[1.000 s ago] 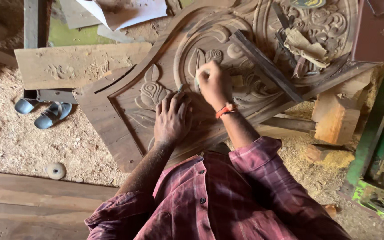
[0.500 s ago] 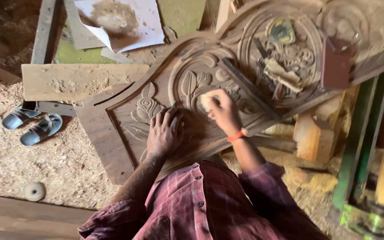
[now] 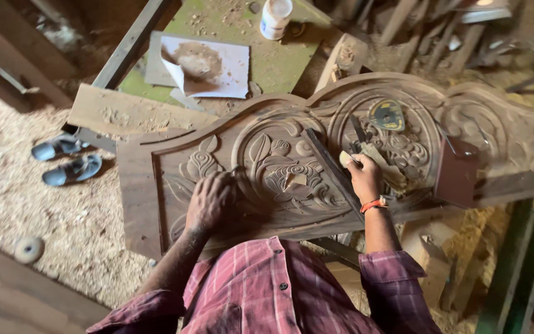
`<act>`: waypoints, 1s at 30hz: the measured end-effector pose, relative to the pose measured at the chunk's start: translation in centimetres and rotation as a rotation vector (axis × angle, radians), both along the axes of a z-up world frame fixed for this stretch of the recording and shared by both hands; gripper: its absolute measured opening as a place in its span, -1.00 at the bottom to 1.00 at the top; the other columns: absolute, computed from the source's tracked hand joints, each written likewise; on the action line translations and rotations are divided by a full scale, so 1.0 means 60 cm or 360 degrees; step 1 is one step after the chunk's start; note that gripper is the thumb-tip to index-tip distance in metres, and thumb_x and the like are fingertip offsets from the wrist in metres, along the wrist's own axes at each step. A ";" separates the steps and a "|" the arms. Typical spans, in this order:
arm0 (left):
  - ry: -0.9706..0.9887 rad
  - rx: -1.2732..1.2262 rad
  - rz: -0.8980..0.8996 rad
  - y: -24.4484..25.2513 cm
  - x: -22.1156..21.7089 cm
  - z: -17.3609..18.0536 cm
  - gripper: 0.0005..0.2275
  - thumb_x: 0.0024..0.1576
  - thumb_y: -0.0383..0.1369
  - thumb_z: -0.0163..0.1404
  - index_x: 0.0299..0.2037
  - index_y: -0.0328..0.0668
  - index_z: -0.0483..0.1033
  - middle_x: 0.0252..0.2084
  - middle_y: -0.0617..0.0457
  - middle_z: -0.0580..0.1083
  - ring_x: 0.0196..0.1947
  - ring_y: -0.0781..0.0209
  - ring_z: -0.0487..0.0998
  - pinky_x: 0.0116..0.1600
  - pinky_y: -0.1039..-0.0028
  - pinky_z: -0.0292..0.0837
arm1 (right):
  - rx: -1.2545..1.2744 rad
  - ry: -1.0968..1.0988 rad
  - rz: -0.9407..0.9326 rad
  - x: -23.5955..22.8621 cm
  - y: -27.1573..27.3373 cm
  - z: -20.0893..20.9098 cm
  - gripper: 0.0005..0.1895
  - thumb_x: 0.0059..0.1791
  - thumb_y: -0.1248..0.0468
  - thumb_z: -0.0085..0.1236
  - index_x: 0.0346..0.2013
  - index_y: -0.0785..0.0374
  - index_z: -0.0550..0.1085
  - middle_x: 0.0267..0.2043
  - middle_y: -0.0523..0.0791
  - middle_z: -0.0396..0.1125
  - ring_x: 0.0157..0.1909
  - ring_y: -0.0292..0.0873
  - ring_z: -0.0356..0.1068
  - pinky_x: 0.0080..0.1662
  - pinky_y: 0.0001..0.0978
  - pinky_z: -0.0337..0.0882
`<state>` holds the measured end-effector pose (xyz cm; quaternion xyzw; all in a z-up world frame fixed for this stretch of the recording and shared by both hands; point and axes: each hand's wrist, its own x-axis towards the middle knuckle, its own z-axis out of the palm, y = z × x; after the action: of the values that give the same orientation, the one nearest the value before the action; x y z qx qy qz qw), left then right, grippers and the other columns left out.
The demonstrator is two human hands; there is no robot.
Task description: The person carves a floral design into a wooden panel using a chisel and mallet. They repeatedly strike the chisel to shape the wood and occasionally brush away sawdust with their hand.
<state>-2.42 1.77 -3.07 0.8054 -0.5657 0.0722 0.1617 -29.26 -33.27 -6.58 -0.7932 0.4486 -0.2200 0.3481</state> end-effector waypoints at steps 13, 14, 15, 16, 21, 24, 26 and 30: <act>0.0235 0.0285 0.1056 -0.015 -0.065 0.053 -0.90 0.22 -0.33 0.01 -0.21 -0.10 0.57 -0.16 -0.02 0.49 -0.10 0.03 0.48 -0.02 0.25 0.42 | -0.0738 0.0308 0.0395 -0.006 0.098 0.089 -0.48 0.04 0.00 0.17 0.22 0.18 0.44 0.18 -0.03 0.35 0.10 0.10 0.40 0.06 -0.02 0.39; 0.0258 0.0240 0.1132 -0.018 -0.063 0.049 -0.89 0.23 -0.32 0.02 -0.22 -0.13 0.57 -0.17 -0.05 0.49 -0.12 0.03 0.49 -0.01 0.26 0.43 | -0.0719 0.0387 0.0403 -0.008 0.101 0.088 -0.44 0.02 -0.01 0.19 0.23 0.17 0.43 0.16 -0.02 0.35 0.08 0.11 0.39 0.04 -0.01 0.38; 0.0685 0.0085 0.1346 -0.021 -0.062 0.045 -0.87 0.25 -0.31 0.01 -0.17 -0.15 0.56 -0.18 -0.02 0.50 -0.16 0.10 0.51 -0.03 0.31 0.44 | -0.0702 0.0471 0.0404 -0.013 0.101 0.086 -0.41 -0.01 -0.02 0.20 0.24 0.17 0.43 0.15 -0.01 0.35 0.05 0.12 0.39 0.01 0.01 0.38; 0.1116 -0.0079 0.1542 -0.024 -0.060 0.041 -0.85 0.27 -0.29 0.01 -0.12 -0.18 0.54 -0.19 0.01 0.51 -0.21 0.16 0.53 -0.06 0.35 0.45 | -0.0621 0.0525 0.0411 -0.016 0.098 0.083 -0.40 -0.01 -0.03 0.20 0.26 0.16 0.41 0.12 -0.01 0.34 0.06 0.12 0.39 0.03 0.00 0.38; 0.2082 -0.0901 0.1248 -0.030 -0.073 0.033 -0.78 0.31 -0.37 0.02 0.04 -0.39 0.44 -0.16 0.00 0.53 -0.20 0.33 0.51 -0.06 0.53 0.44 | -0.0339 0.0846 0.0508 -0.037 0.074 0.067 -0.29 -0.07 -0.08 0.21 0.26 0.20 0.35 0.14 0.07 0.31 0.08 0.16 0.38 0.05 0.03 0.38; 0.2139 -0.0923 0.1073 -0.046 -0.074 0.037 -0.74 0.29 -0.45 0.05 0.10 -0.40 0.34 -0.17 -0.05 0.50 -0.22 0.27 0.50 -0.08 0.48 0.46 | -0.0478 0.0872 0.0546 -0.047 0.072 0.050 -0.32 -0.05 -0.08 0.20 0.25 0.20 0.35 0.16 0.05 0.32 0.08 0.15 0.39 0.08 0.15 0.32; 0.2124 -0.0829 0.0990 -0.069 -0.061 0.050 -0.67 0.21 -0.46 0.03 0.17 -0.21 0.32 -0.15 -0.04 0.54 -0.20 0.30 0.55 -0.07 0.51 0.52 | -0.0370 0.0846 0.0567 -0.050 0.073 0.038 -0.31 -0.03 -0.07 0.18 0.28 0.23 0.32 0.19 0.08 0.30 0.10 0.17 0.38 0.08 0.09 0.34; 0.1390 -0.0422 0.0665 -0.130 -0.019 0.086 -0.78 0.16 -0.43 0.09 -0.02 -0.30 0.45 -0.20 -0.10 0.58 -0.21 0.14 0.64 -0.11 0.37 0.55 | -0.0615 0.0777 0.0549 -0.054 0.065 0.023 -0.30 -0.08 -0.05 0.22 0.26 0.21 0.33 0.11 0.05 0.38 0.06 0.16 0.42 0.08 0.23 0.29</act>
<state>-3.54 -6.04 2.08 0.8290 -0.2578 -0.1696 0.4664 -32.53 -29.40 -5.18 -0.9377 0.3281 -0.0428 0.1063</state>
